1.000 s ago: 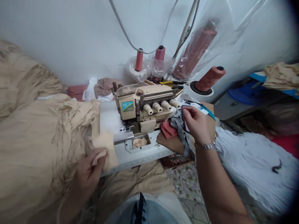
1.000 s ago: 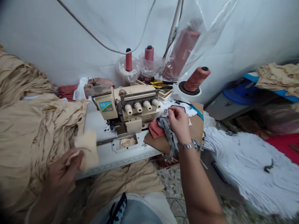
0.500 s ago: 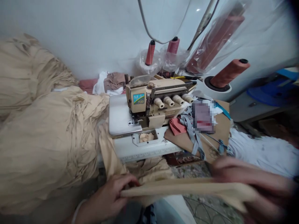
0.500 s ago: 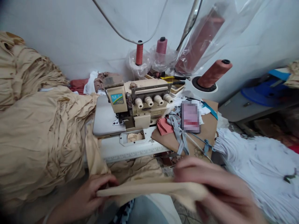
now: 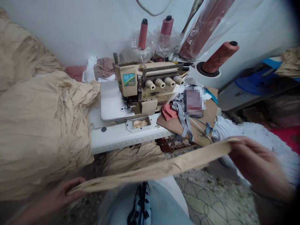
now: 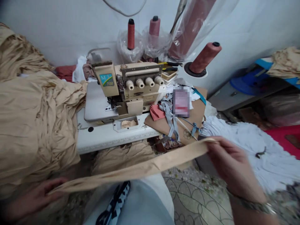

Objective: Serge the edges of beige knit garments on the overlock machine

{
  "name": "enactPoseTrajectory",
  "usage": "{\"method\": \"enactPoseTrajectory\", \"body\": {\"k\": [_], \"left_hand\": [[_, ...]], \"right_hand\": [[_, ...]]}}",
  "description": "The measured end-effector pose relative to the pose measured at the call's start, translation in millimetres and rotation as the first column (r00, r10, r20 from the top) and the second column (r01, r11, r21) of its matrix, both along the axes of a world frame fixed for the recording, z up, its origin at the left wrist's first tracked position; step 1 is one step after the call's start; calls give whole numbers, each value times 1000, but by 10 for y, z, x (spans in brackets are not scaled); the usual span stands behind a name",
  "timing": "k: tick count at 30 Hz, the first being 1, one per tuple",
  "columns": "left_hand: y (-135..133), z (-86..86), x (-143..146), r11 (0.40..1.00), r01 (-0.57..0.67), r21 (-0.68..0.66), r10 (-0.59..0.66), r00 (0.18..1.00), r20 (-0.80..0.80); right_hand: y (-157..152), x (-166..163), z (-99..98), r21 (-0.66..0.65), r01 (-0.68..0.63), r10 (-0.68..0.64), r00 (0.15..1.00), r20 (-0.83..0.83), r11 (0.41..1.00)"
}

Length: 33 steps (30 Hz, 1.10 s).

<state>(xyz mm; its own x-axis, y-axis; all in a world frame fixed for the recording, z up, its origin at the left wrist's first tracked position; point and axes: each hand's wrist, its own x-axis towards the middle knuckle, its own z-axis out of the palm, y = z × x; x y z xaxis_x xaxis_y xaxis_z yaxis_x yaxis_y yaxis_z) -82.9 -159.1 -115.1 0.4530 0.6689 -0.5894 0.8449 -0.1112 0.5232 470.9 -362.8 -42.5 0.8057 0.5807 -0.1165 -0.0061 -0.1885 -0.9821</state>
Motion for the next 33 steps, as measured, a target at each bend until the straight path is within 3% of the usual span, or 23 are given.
{"method": "enactPoseTrajectory", "body": {"k": [3,6,10,14,17,19,23,26,30,33], "left_hand": [[72,57,179,996,13,-88,-9,999,42],[72,-38,297,990,64,-125,-61,998,28],[3,-224,420,968,120,-219,-106,991,76],[-100,-219,653,956,158,-247,-119,979,165],[-196,-171,785,974,177,-143,-144,966,216],[-240,-177,802,983,184,28,-186,957,221],[-232,-243,736,937,147,316,-219,954,206],[-180,-257,708,952,109,287,-182,953,241],[-59,-203,680,978,-39,204,-6,977,214],[82,-92,556,951,-82,299,33,986,165]], "right_hand": [[188,-101,-199,-35,18,-23,987,-157,999],[249,-142,-284,42,88,-76,970,-229,995],[200,-42,-328,121,133,-106,973,-205,984],[119,88,-300,140,173,-151,976,-156,975],[34,149,-224,125,148,-134,985,-112,981],[-35,182,-179,118,128,-118,989,-90,985],[-154,234,-202,65,153,-139,973,-184,986],[-172,232,-315,20,157,-144,943,-301,987],[-61,214,-481,57,144,-117,935,-335,988],[79,238,-576,110,144,-112,959,-259,983]]}}
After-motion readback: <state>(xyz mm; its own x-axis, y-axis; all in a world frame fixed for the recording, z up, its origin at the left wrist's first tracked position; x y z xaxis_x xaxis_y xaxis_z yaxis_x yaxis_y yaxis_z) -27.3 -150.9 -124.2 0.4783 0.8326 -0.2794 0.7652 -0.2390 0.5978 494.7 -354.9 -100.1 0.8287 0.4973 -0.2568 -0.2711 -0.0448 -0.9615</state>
